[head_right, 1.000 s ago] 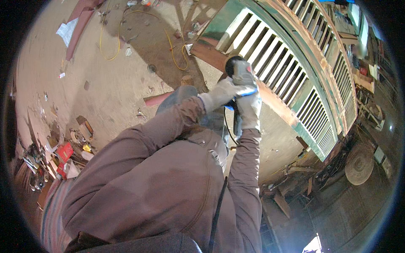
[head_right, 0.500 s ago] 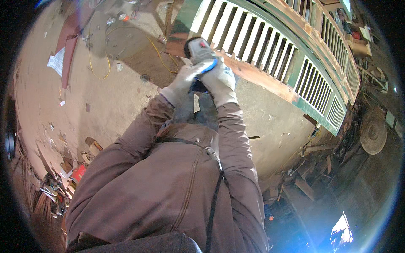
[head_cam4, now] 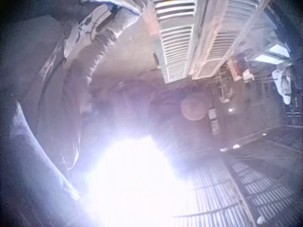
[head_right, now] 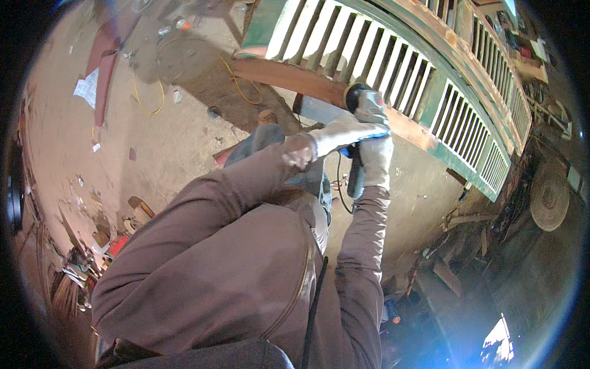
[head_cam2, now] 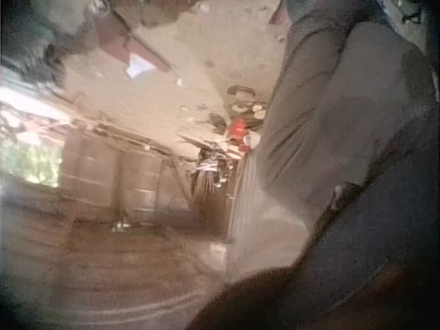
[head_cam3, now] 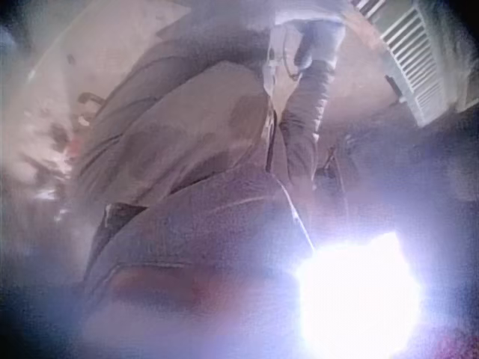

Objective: The person applies a brown substance to a wooden slatted panel using a yellow scraper, then uses an orbital sander to smooth the surface. The person works on the panel's frame and slats, moving the sander systematically across the wood.

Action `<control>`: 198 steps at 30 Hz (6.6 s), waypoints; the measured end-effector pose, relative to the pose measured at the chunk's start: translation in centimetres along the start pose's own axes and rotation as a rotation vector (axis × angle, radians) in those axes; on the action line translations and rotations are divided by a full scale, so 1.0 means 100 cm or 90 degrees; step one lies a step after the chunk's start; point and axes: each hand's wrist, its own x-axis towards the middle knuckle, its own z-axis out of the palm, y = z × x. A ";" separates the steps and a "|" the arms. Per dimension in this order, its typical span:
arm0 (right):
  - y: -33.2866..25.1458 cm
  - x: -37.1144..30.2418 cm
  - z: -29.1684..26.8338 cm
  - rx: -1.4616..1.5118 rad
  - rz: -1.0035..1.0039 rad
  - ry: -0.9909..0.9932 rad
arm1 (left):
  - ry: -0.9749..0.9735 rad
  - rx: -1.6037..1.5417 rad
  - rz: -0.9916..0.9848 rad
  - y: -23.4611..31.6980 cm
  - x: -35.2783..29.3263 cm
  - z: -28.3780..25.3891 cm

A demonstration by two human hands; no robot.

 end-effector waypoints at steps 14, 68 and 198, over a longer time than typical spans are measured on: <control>-0.123 0.022 0.075 -0.068 -0.214 -0.104 | 0.180 -0.202 0.211 -0.012 -0.032 -0.113; 0.069 0.055 -0.041 0.089 -0.268 -0.163 | 0.143 0.033 0.191 -0.044 0.051 0.064; -0.143 0.088 -0.040 0.390 -0.232 -0.080 | 0.253 -0.001 0.336 -0.005 0.004 -0.298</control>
